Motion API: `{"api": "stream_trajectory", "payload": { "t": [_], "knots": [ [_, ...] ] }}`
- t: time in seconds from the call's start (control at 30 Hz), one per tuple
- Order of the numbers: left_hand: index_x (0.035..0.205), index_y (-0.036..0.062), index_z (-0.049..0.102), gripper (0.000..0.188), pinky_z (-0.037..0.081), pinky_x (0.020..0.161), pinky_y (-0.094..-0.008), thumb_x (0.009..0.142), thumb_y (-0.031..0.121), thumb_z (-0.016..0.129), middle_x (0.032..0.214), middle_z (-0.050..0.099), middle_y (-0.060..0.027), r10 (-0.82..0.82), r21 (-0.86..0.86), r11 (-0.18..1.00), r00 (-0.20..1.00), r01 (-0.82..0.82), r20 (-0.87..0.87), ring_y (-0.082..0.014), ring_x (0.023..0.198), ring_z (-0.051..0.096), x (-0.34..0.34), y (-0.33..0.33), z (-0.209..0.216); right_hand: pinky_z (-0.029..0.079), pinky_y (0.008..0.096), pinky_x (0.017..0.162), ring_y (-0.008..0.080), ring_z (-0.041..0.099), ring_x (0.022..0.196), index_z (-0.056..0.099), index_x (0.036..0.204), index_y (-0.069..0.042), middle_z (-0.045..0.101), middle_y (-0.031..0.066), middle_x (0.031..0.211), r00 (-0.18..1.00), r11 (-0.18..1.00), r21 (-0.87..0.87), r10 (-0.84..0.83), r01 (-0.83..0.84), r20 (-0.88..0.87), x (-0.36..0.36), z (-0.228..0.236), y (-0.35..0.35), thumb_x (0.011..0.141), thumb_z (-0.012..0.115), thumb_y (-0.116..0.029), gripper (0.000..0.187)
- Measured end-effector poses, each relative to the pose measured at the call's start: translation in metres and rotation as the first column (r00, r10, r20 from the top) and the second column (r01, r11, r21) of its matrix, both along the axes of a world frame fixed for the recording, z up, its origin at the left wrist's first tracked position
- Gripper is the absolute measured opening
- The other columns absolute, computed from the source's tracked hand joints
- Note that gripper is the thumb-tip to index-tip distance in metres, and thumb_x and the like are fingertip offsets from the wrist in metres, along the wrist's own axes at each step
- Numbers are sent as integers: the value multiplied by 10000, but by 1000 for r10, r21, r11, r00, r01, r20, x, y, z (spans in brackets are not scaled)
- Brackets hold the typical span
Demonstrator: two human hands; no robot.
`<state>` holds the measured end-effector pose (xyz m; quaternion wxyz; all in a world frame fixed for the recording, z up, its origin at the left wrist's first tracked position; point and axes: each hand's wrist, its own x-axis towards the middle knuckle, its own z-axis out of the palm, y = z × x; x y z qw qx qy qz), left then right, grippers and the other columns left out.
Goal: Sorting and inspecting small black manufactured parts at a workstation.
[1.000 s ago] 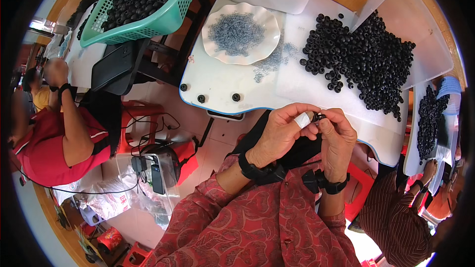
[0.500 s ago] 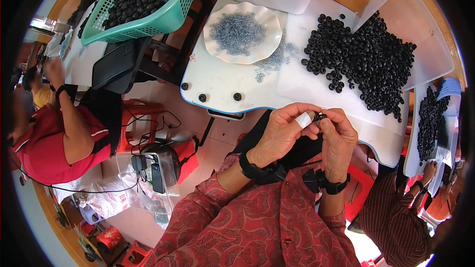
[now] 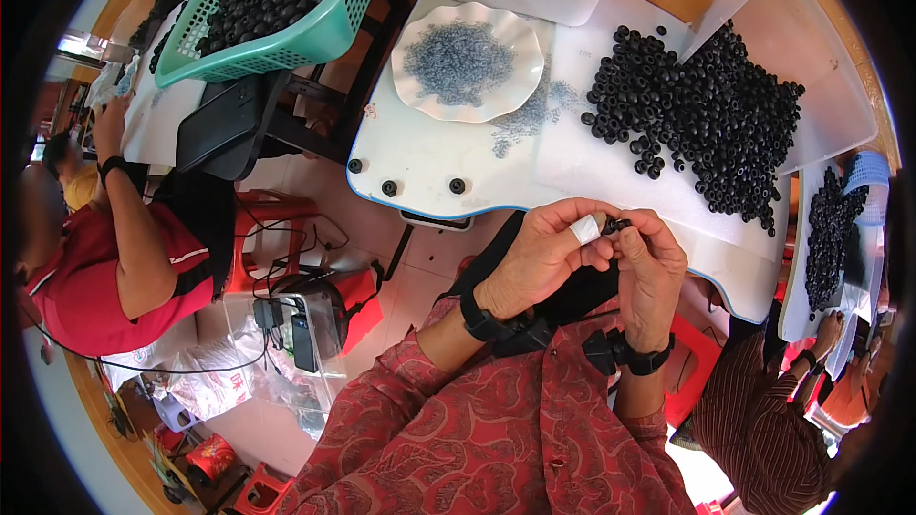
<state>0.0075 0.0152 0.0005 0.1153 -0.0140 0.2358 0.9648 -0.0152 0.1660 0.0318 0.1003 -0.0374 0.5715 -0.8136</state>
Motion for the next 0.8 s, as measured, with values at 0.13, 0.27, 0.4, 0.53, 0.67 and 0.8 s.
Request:
{"api": "stream_trajectory", "payload": {
  "t": [0.13,0.27,0.4,0.53,0.67,0.8],
  "knots": [
    [1228,-29,625,266,583,751,-260,1030,124,535,1065,670,-87,3,-8,1000,1000,-3,-17,-121,863,663,0,0,0,456,230,735,90,575,812,685,1073,24,638,29,951,1000,1000,0,3,-3,-11,-1,0,-1,945,660,-51,150],
    [1233,-38,605,259,578,733,-274,1024,101,543,996,654,-79,12,-28,1000,999,-11,37,-138,813,665,1,0,5,460,230,737,93,578,813,685,1070,25,633,30,952,1000,1000,-2,-4,4,-12,-1,0,-1,941,661,-40,147],
    [1224,-36,610,254,581,732,-271,1026,105,541,1006,663,-87,23,-47,999,999,-21,40,-136,818,667,1,2,6,476,236,728,102,586,823,683,1065,30,624,36,961,999,1000,-5,-9,9,-44,0,0,-1,941,659,-34,142],
    [1214,-35,617,249,586,737,-271,1024,111,549,1008,665,-87,13,-73,997,999,-10,38,-132,813,668,2,0,10,492,244,723,110,595,835,681,1061,34,617,41,967,999,1000,1,-8,8,-54,1,3,-2,940,655,-25,137],
    [1215,-36,619,253,590,741,-272,1019,111,558,1016,667,-90,35,-93,995,998,-31,42,-128,818,667,2,1,9,500,245,738,113,600,845,681,1060,34,615,39,965,998,999,28,-19,21,-68,1,3,-3,934,657,-10,136],
    [1217,-40,619,259,590,734,-269,1016,113,565,1024,668,-94,39,-117,993,999,-35,37,-126,827,666,3,1,10,500,241,756,110,600,856,678,1057,34,619,39,974,996,997,78,-20,27,-92,1,1,0,930,652,8,133]
  ]
}}
